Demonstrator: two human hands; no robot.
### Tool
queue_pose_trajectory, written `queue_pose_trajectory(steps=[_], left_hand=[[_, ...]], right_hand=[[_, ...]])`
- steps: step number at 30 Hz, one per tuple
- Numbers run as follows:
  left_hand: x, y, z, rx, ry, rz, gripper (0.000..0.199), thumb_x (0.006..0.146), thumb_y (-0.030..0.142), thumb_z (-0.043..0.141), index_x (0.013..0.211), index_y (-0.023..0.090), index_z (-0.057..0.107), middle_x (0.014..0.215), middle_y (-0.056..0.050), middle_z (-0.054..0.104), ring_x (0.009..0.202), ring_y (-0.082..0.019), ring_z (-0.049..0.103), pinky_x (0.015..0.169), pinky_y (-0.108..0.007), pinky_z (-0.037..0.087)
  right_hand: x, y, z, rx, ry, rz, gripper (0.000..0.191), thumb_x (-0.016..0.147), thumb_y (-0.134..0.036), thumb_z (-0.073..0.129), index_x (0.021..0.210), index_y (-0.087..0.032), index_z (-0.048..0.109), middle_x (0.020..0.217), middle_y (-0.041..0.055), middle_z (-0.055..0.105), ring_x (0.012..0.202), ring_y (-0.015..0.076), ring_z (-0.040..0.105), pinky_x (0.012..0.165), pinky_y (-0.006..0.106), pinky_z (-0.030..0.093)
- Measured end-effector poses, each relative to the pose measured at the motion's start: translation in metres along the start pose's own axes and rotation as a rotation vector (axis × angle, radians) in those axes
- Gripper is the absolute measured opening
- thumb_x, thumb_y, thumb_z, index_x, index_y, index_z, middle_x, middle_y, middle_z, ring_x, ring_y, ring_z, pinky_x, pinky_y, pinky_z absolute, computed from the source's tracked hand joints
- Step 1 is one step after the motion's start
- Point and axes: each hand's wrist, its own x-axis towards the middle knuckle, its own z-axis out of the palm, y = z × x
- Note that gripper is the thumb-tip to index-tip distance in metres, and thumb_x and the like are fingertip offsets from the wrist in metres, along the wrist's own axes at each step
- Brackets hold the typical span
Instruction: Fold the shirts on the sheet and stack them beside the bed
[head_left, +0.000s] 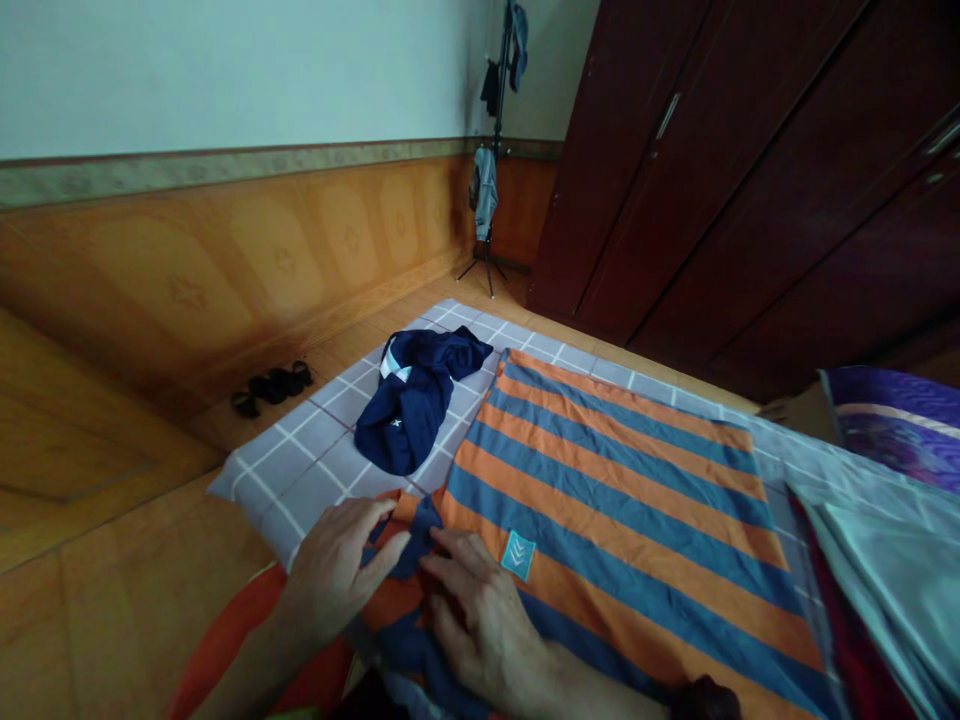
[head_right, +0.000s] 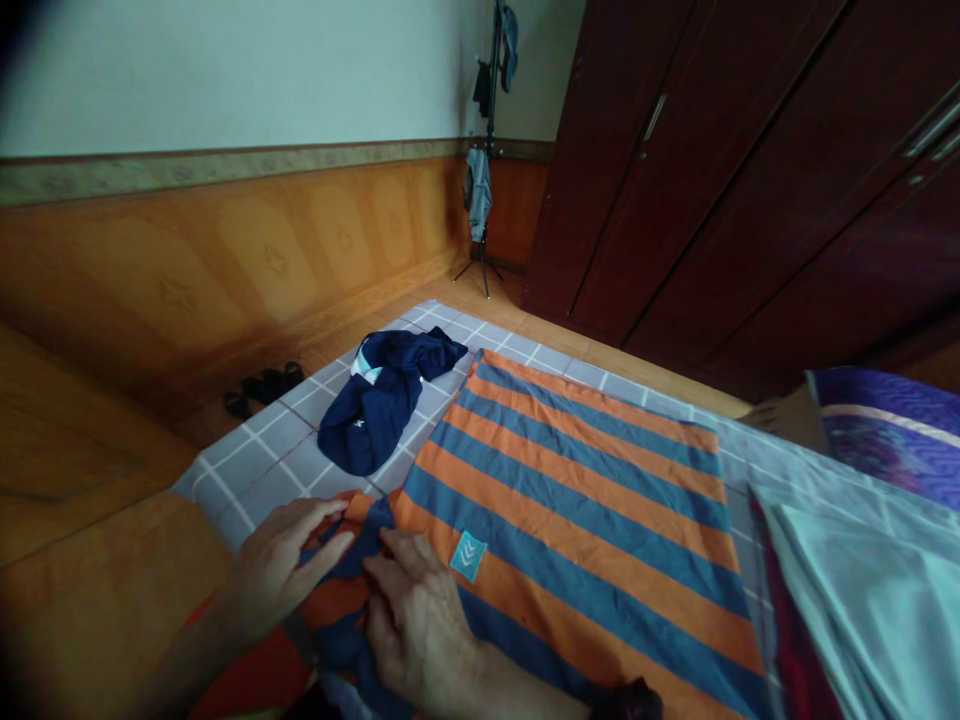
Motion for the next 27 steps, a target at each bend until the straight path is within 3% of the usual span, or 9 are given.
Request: queue_pose_trajectory(steps=[2, 4, 8, 10, 15, 19, 22, 24, 27], left_hand=[[-0.002, -0.002, 0.005, 0.158, -0.076, -0.042, 0.025, 0.079, 0.039, 0.062, 0.095, 0.02, 0.063, 0.089, -0.006, 0.067, 0.085, -0.025, 0.06, 0.079, -0.037, 0.044], [-0.002, -0.006, 0.01, 0.212, -0.139, -0.058, 0.016, 0.08, 0.036, 0.06, 0.085, 0.02, 0.061, 0.084, -0.005, 0.065, 0.081, -0.023, 0.06, 0.076, -0.034, 0.043], [-0.002, -0.008, 0.01, 0.147, -0.196, -0.035, 0.017, 0.087, 0.026, 0.045, 0.074, 0.02, 0.054, 0.078, -0.002, 0.062, 0.078, -0.018, 0.059, 0.073, -0.029, 0.041], [0.0, -0.006, 0.005, 0.127, -0.183, -0.087, 0.018, 0.088, 0.027, 0.039, 0.075, 0.021, 0.05, 0.075, -0.001, 0.061, 0.073, -0.018, 0.06, 0.069, -0.028, 0.041], [0.007, -0.008, -0.007, 0.17, -0.17, -0.295, 0.023, 0.093, 0.034, 0.029, 0.083, 0.023, 0.046, 0.065, 0.002, 0.06, 0.065, -0.018, 0.062, 0.059, -0.025, 0.037], [0.009, -0.017, -0.006, 0.248, -0.251, -0.259, 0.024, 0.091, 0.033, 0.034, 0.081, 0.023, 0.053, 0.071, 0.0, 0.063, 0.07, -0.019, 0.063, 0.062, -0.026, 0.038], [0.003, -0.023, -0.004, 0.203, -0.114, -0.191, 0.028, 0.088, 0.046, 0.043, 0.09, 0.022, 0.058, 0.087, -0.005, 0.066, 0.085, -0.023, 0.063, 0.076, -0.031, 0.044], [-0.003, -0.027, -0.004, 0.195, -0.022, -0.154, 0.038, 0.079, 0.054, 0.055, 0.097, 0.021, 0.06, 0.095, -0.008, 0.065, 0.093, -0.026, 0.06, 0.082, -0.035, 0.045], [-0.01, -0.029, -0.005, 0.185, -0.026, -0.168, 0.03, 0.073, 0.051, 0.06, 0.078, 0.021, 0.059, 0.081, -0.005, 0.063, 0.082, -0.025, 0.059, 0.075, -0.034, 0.046]], right_hand=[[-0.002, 0.004, 0.002, 0.008, 0.071, -0.022, 0.037, 0.081, -0.012, 0.044, 0.114, -0.015, 0.062, 0.129, 0.0114, 0.054, 0.119, 0.0203, 0.05, 0.101, 0.035, 0.043], [-0.004, 0.006, 0.003, -0.006, 0.091, -0.04, 0.035, 0.082, -0.012, 0.045, 0.113, -0.017, 0.062, 0.128, 0.0109, 0.055, 0.118, 0.0203, 0.051, 0.1, 0.036, 0.044], [-0.004, 0.008, 0.001, -0.103, 0.079, -0.067, 0.034, 0.084, -0.015, 0.045, 0.114, -0.016, 0.061, 0.13, 0.0121, 0.054, 0.12, 0.023, 0.05, 0.102, 0.04, 0.043], [-0.005, 0.008, 0.002, -0.174, 0.065, -0.052, 0.037, 0.084, -0.015, 0.045, 0.118, -0.014, 0.06, 0.134, 0.0145, 0.051, 0.123, 0.0259, 0.048, 0.103, 0.044, 0.042], [-0.01, 0.013, 0.006, -0.273, -0.059, -0.002, 0.049, 0.087, -0.026, 0.05, 0.134, -0.013, 0.05, 0.147, 0.0155, 0.035, 0.134, 0.0323, 0.034, 0.107, 0.051, 0.036], [-0.011, 0.017, 0.005, -0.267, -0.181, -0.017, 0.061, 0.09, -0.039, 0.049, 0.144, -0.014, 0.036, 0.152, 0.0137, 0.021, 0.141, 0.0309, 0.018, 0.111, 0.05, 0.027], [-0.008, 0.015, -0.003, -0.229, -0.266, -0.031, 0.064, 0.091, -0.041, 0.049, 0.146, -0.015, 0.032, 0.153, 0.0121, 0.019, 0.142, 0.0303, 0.012, 0.114, 0.051, 0.019], [-0.006, 0.013, -0.008, -0.181, -0.313, -0.011, 0.065, 0.09, -0.044, 0.051, 0.145, -0.016, 0.034, 0.153, 0.0116, 0.021, 0.141, 0.0304, 0.013, 0.114, 0.05, 0.018], [-0.007, 0.012, -0.01, -0.127, -0.317, -0.014, 0.067, 0.089, -0.046, 0.053, 0.145, -0.015, 0.034, 0.153, 0.0121, 0.018, 0.142, 0.03, 0.013, 0.115, 0.048, 0.017]])
